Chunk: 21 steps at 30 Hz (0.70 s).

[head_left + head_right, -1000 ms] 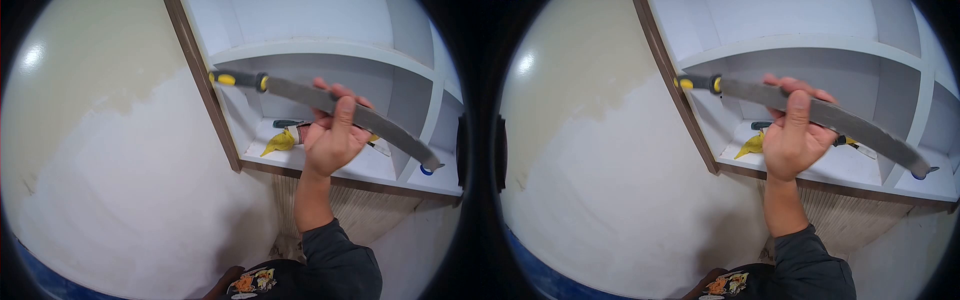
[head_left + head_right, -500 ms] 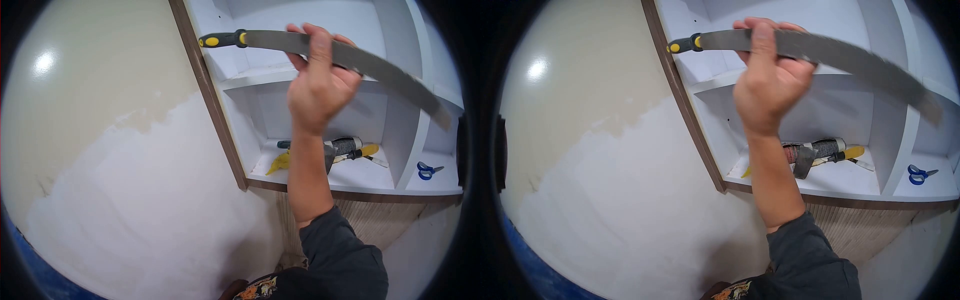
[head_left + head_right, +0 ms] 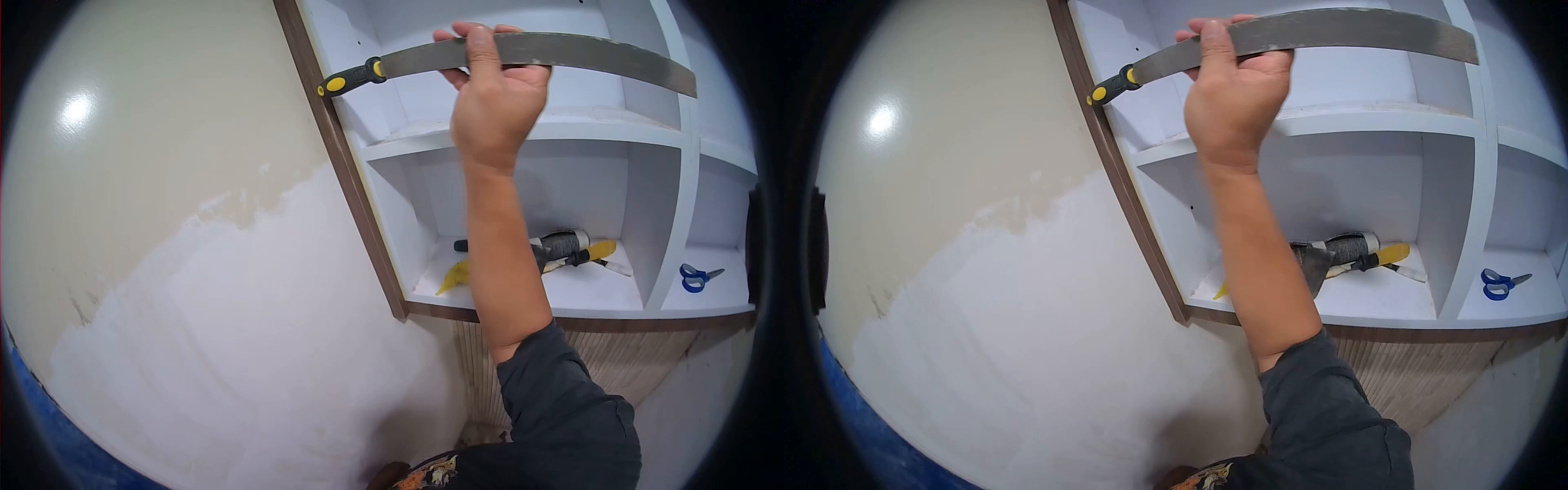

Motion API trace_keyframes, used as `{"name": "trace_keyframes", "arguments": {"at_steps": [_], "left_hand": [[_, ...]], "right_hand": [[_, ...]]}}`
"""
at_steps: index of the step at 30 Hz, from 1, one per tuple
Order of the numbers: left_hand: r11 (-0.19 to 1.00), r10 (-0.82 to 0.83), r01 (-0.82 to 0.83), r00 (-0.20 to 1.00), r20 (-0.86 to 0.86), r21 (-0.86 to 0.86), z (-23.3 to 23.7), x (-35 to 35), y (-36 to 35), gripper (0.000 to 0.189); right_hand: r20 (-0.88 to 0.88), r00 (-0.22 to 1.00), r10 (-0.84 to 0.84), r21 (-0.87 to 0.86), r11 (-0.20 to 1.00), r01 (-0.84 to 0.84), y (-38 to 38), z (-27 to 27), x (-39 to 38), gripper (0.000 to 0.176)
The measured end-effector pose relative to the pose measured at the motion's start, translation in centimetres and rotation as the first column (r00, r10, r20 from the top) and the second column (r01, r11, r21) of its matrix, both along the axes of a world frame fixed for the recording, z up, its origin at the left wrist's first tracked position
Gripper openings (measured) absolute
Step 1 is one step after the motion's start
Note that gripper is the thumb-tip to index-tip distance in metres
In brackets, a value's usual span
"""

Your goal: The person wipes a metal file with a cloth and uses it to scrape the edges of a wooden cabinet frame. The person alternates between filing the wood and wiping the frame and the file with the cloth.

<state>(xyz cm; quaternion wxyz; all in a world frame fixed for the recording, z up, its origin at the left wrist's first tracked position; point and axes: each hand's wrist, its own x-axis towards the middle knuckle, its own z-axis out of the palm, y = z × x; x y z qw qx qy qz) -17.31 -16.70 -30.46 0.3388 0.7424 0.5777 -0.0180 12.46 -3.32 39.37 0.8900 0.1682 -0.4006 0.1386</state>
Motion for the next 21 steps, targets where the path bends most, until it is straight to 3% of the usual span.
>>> {"name": "trace_keyframes", "arguments": {"at_steps": [4,7,11,14,18,21], "left_hand": [[1.0,0.016,-0.015,1.0,-0.004,0.009,0.4,0.1,0.5,0.045],[1.0,0.021,-0.021,1.0,-0.004,0.009,0.6,0.1,0.9,0.045],[1.0,0.024,-0.023,1.0,-0.007,0.01,0.8,0.1,1.5,0.045],[1.0,0.025,-0.024,1.0,-0.01,0.015,1.1,0.1,2.0,0.045],[0.999,0.028,-0.028,1.0,-0.013,0.019,1.2,0.2,2.7,0.045],[0.999,0.031,-0.03,0.999,-0.015,0.02,1.3,0.0,3.3,0.045]], "right_hand": [[-0.117,0.993,0.013,0.062,0.998,-0.005,-0.7,1.2,0.9,0.028],[-0.009,0.999,-0.038,-0.012,0.999,0.038,1.2,2.7,-0.7,0.029],[-0.054,0.998,0.026,-0.052,0.998,-0.029,0.5,3.7,0.5,0.025],[-0.161,0.98,0.118,0.062,0.992,-0.11,-0.2,5.2,0.3,0.023],[-0.024,0.997,0.067,0.06,0.996,-0.066,1.3,6.7,-0.7,0.021],[-0.1,0.992,0.081,0.097,0.993,-0.071,0.3,7.8,0.2,0.021]]}}
